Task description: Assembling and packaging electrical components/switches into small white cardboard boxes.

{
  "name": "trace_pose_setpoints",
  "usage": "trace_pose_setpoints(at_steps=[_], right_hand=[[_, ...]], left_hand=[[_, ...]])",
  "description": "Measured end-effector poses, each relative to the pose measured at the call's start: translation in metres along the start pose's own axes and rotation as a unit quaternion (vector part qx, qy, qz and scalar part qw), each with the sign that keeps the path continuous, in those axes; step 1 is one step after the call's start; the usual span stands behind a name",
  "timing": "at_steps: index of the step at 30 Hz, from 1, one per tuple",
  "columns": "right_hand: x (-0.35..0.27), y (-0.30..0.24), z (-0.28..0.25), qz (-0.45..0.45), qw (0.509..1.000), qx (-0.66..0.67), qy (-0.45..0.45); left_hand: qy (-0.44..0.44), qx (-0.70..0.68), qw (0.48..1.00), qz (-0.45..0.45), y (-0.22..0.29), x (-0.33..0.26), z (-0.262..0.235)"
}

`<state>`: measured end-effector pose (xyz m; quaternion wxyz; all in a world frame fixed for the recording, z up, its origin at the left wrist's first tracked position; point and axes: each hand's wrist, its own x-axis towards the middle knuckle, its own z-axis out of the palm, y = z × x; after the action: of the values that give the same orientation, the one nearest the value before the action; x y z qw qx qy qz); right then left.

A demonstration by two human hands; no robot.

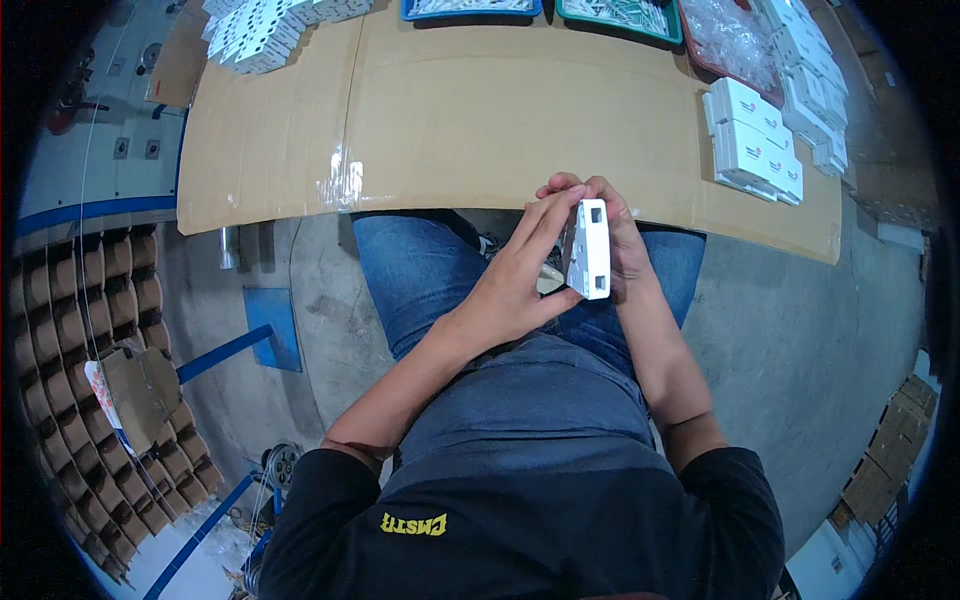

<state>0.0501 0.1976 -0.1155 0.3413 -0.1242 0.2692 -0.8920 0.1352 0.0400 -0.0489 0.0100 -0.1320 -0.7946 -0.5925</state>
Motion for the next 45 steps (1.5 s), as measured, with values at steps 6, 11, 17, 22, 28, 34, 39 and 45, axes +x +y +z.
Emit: trace_pose_setpoints(at_steps=[6, 11, 17, 22, 28, 34, 39, 45], right_hand=[[0.002, -0.005, 0.005, 0.065, 0.994, -0.059, 0.072], [0.008, -0.001, 0.019, -0.023, 0.98, -0.184, 0.067], [0.001, -0.005, 0.021, -0.009, 0.959, -0.282, -0.023], [0.002, 0.0, 0.017, -0.023, 0.941, -0.334, 0.049], [0.003, -0.009, 0.017, -0.066, 0.867, -0.495, -0.001], [0.004, -0.004, 0.017, -0.1, 0.849, -0.519, 0.008], [0.004, 0.004, 0.015, -0.085, 0.877, -0.468, 0.066], [0.006, -0.01, 0.015, -0.082, 0.844, -0.53, 0.0]], left_hand=[[0.054, -0.087, 0.994, -0.039, 0.006, 0.003, 0.002], [0.184, -0.403, 0.86, -0.251, -0.014, 0.007, 0.006], [0.171, -0.501, 0.788, -0.315, -0.005, 0.015, -0.011], [0.174, -0.455, 0.814, -0.316, -0.014, 0.012, -0.006], [0.172, -0.497, 0.802, -0.283, -0.022, 0.012, -0.013], [0.137, -0.578, 0.734, -0.33, -0.022, 0.012, -0.015], [0.115, -0.572, 0.754, -0.301, -0.017, 0.009, -0.013], [0.161, -0.427, 0.84, -0.294, -0.037, 0.01, -0.005]])
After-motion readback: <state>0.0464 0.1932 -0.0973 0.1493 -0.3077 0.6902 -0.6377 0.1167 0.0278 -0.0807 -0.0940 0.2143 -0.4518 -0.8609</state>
